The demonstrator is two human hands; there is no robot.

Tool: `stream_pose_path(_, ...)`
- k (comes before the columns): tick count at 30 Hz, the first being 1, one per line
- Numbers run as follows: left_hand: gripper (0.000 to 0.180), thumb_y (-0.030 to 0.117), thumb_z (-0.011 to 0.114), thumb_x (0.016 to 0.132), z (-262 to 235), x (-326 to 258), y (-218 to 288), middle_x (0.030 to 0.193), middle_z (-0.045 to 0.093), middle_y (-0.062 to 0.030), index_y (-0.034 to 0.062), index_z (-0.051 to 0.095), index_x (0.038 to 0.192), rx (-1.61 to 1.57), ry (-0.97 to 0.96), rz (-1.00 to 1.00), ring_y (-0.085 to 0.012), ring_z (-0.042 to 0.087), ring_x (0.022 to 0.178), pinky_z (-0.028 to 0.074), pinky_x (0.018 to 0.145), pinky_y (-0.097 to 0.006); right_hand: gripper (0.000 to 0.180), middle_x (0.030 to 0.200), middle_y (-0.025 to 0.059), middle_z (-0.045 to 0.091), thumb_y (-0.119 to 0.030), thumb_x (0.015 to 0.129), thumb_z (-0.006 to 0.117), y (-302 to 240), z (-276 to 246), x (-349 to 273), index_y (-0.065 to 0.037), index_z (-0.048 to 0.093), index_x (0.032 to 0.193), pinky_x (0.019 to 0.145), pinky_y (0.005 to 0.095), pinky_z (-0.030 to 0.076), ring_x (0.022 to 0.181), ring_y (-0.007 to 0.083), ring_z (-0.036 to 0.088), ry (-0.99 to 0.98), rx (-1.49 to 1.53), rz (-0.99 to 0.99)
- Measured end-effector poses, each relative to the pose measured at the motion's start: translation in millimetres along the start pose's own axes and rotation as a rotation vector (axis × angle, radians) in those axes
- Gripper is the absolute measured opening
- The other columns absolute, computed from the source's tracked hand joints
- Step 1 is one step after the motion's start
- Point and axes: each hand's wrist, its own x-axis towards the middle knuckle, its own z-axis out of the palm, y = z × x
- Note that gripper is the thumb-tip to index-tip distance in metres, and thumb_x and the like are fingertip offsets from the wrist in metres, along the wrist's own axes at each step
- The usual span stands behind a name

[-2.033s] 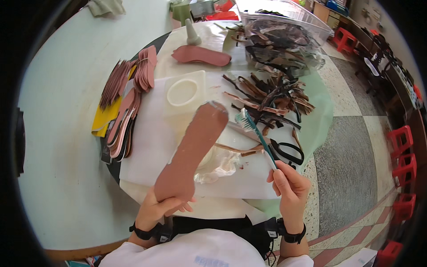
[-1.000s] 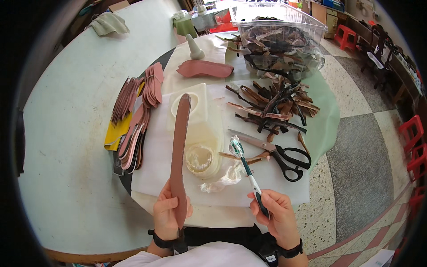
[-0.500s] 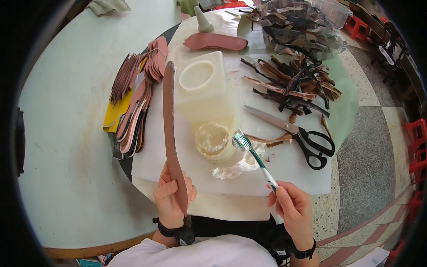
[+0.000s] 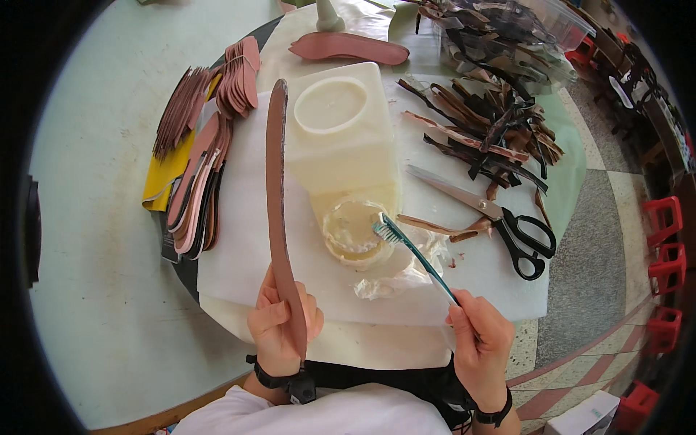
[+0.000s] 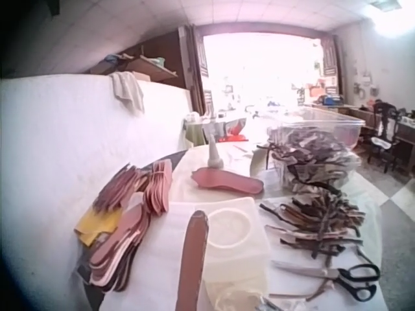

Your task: The recorder is gluing and trimming shoe insoles.

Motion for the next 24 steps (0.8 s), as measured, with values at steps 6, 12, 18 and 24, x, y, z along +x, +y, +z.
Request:
stream_pose_path(6,0.058,0.006,0.059,0.079,-2,-1,0,0.062,0.054,-0.0082,0.0086,0.036,0.132,-0.026,-0.034,-0.025,-0.0186,0.052,0.046,0.039,0.038,-0.029,0.019,0.065,0.0051,0.051,0.004,0.082,0.057,2,2,1,0.004,0.062,0.100,0.047,0.0220,0.032,0.054,0.0097,0.045,0.097,-0.129,-0.114)
stream_pose_path(12,0.059,0.005,0.059,0.077,-5,-2,-2,0.062,0.055,-0.0095,0.0080,0.036,0.132,-0.033,-0.049,-0.023,-0.0204,0.054,0.046,0.041,0.038,-0.030,0.020,0.065,0.0056,0.050,0.005,0.081,0.058,4,4,3,0.005,0.062,0.101,0.047,0.0222,0.032,0.054,0.0092,0.043,0.125,-0.176,-0.128)
stream_pose_path(18,0.060,0.005,0.061,0.077,-4,-2,-2,0.061,0.055,-0.0109,0.0062,0.036,0.131,-0.034,-0.039,-0.021,-0.0219,0.053,0.043,0.041,0.038,-0.031,0.020,0.065,0.0056,0.051,0.005,0.081,0.058,9,6,4,0.004,0.062,0.100,0.047,0.0216,0.032,0.054,0.0094,0.043,0.154,-0.166,-0.171)
stream_pose_path(24,0.059,0.005,0.061,0.077,-3,-3,-2,0.061,0.056,-0.0109,0.0065,0.037,0.131,-0.046,-0.043,-0.025,-0.0216,0.054,0.045,0.042,0.038,-0.030,0.018,0.067,0.0060,0.054,0.002,0.083,0.057,21,4,1,0.004,0.062,0.100,0.049,0.0225,0.034,0.055,0.0100,0.047,0.239,-0.121,-0.198)
